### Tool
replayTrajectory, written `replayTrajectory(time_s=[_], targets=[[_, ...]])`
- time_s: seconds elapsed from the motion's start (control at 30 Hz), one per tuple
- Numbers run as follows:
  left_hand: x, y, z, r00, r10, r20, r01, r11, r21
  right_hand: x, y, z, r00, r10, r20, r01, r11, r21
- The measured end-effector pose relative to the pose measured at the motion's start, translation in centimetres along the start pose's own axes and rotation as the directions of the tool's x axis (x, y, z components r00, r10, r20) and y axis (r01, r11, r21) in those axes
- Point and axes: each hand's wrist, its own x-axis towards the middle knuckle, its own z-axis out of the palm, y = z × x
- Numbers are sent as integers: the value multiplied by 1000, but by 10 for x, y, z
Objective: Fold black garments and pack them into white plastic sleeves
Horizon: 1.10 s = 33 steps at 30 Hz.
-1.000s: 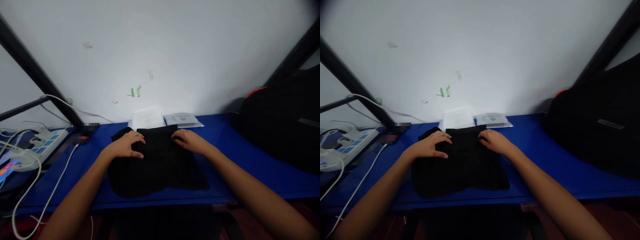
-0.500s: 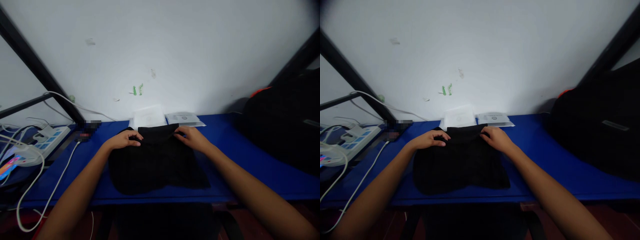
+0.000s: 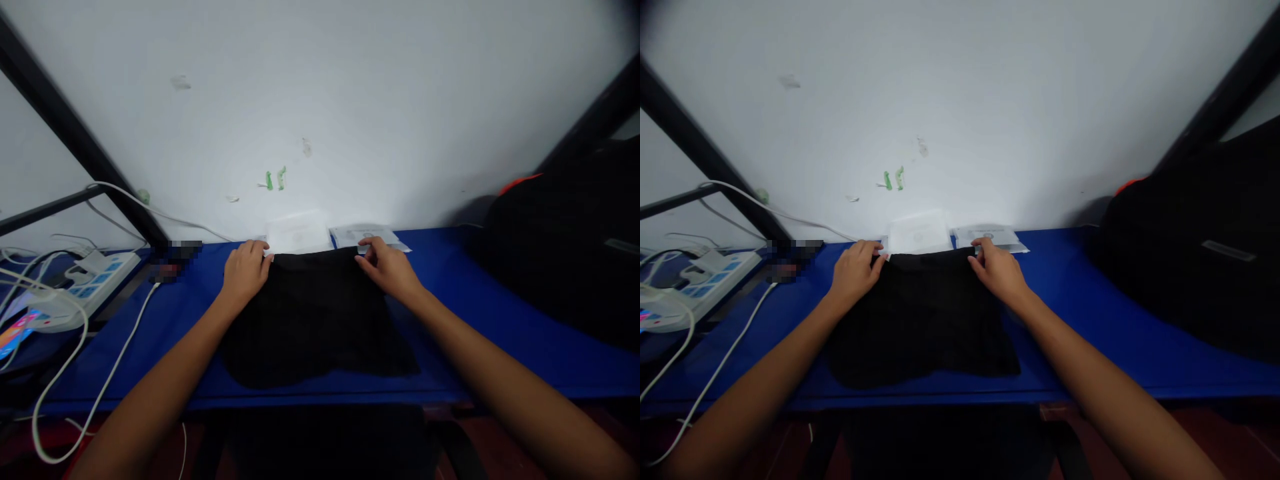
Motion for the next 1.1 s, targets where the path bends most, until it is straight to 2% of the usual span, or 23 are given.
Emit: replayTrajectory(time_s=[0.1, 0.17, 0.27, 0.37, 0.47, 0.67, 0.8, 0.87, 0.93, 0.97, 1.03, 1.1], targets=[[1, 2, -8, 982, 128, 142, -97, 974, -207, -1, -3, 2, 993, -90, 78, 80, 989, 120], [0, 3, -11, 930, 256, 264, -177, 941, -289, -2, -6, 4, 965, -197, 175, 173, 974, 147], [0, 3, -13, 836, 360, 414, -258, 924, -282, -5, -10, 7, 883, -316, 347, 297, 949, 107], [1, -1, -15, 795, 362, 486, -249, 927, -282, -6, -10, 9, 833, -346, 431, 349, 934, 76], [2, -3, -19, 779, 335, 530, -204, 935, -291, -7, -8, 9, 839, -329, 433, 338, 939, 58], [2, -1, -30, 789, 250, 561, -106, 955, -277, -6, -11, 6, 853, -346, 390, 348, 935, 69], [0, 4, -50, 803, 299, 516, -76, 910, -408, -7, -20, -10, 849, -396, 350, 372, 918, 134], [-2, 7, -63, 792, 325, 517, -48, 877, -478, -8, -23, -22, 832, -421, 360, 360, 905, 226], [-5, 11, -74, 750, 344, 564, -2, 855, -519, -9, -25, -33, 793, -426, 435, 302, 896, 327], [-6, 13, -78, 721, 348, 599, 26, 851, -525, -9, -26, -37, 758, -416, 502, 249, 896, 367], [-8, 16, -81, 666, 343, 663, 76, 853, -517, -11, -29, -42, 657, -386, 647, 118, 901, 417], [-8, 17, -79, 630, 337, 700, 106, 855, -507, -13, -32, -41, 554, -366, 748, -3, 897, 442]])
